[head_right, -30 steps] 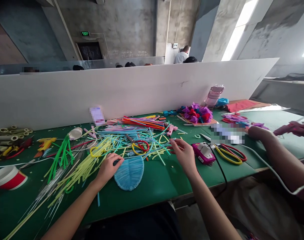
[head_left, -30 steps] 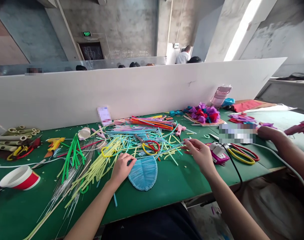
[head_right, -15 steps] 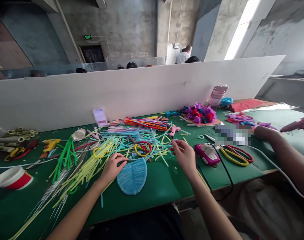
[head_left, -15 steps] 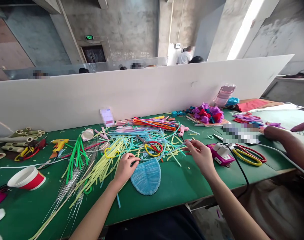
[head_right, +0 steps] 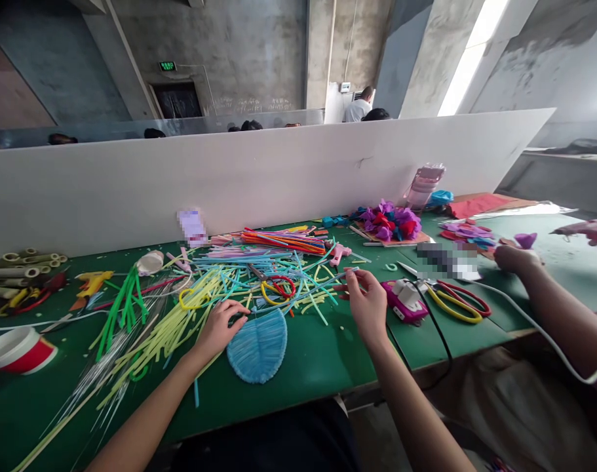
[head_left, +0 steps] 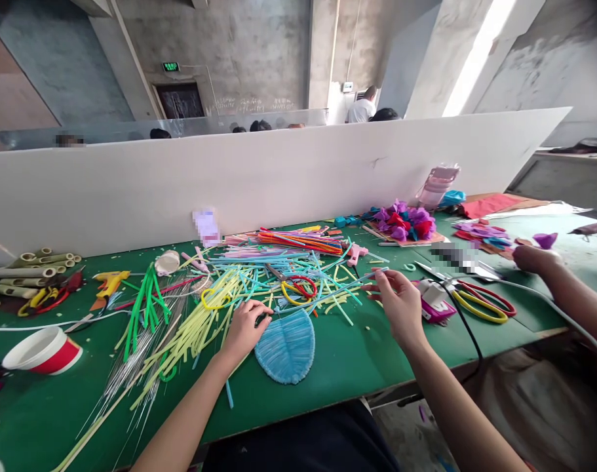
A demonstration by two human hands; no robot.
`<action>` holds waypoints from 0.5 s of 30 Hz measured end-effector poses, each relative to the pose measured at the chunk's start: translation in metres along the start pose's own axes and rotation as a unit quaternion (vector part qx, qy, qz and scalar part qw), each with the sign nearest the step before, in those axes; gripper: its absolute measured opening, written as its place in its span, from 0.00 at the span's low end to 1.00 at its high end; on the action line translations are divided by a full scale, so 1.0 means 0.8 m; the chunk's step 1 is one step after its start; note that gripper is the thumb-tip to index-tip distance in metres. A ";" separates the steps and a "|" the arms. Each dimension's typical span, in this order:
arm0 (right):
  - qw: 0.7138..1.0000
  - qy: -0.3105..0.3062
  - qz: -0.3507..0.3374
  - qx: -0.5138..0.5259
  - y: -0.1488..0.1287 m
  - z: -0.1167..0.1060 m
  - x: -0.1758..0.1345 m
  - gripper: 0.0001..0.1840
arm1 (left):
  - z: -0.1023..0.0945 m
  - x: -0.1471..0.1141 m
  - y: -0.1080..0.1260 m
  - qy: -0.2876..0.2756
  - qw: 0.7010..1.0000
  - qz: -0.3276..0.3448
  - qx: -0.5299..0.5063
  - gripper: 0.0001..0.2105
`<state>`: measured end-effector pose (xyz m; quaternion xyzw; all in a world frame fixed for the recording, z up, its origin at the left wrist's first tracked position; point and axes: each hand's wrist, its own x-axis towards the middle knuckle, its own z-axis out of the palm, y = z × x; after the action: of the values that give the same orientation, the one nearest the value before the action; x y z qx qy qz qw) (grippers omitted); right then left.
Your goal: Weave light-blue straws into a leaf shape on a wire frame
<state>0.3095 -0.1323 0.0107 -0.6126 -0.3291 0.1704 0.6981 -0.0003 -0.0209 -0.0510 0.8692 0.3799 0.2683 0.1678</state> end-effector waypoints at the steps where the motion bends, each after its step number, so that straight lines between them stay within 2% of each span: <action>1: 1.000 -0.004 0.004 0.010 -0.001 0.001 0.000 0.20 | 0.000 0.000 0.000 -0.001 1.000 -0.001 -0.001 0.08; 8: 0.998 -0.040 0.035 0.043 0.000 0.013 0.003 0.20 | 0.000 0.001 0.002 -0.009 1.000 -0.010 0.001 0.09; 15: 0.997 -0.062 0.035 0.033 -0.002 0.024 0.009 0.23 | 0.004 0.012 0.001 -0.023 0.999 -0.034 0.021 0.04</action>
<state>0.3015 -0.1136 0.0146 -0.5890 -0.3439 0.2432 0.6897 0.0073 -0.0144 -0.0501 0.8650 0.4111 0.2343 0.1669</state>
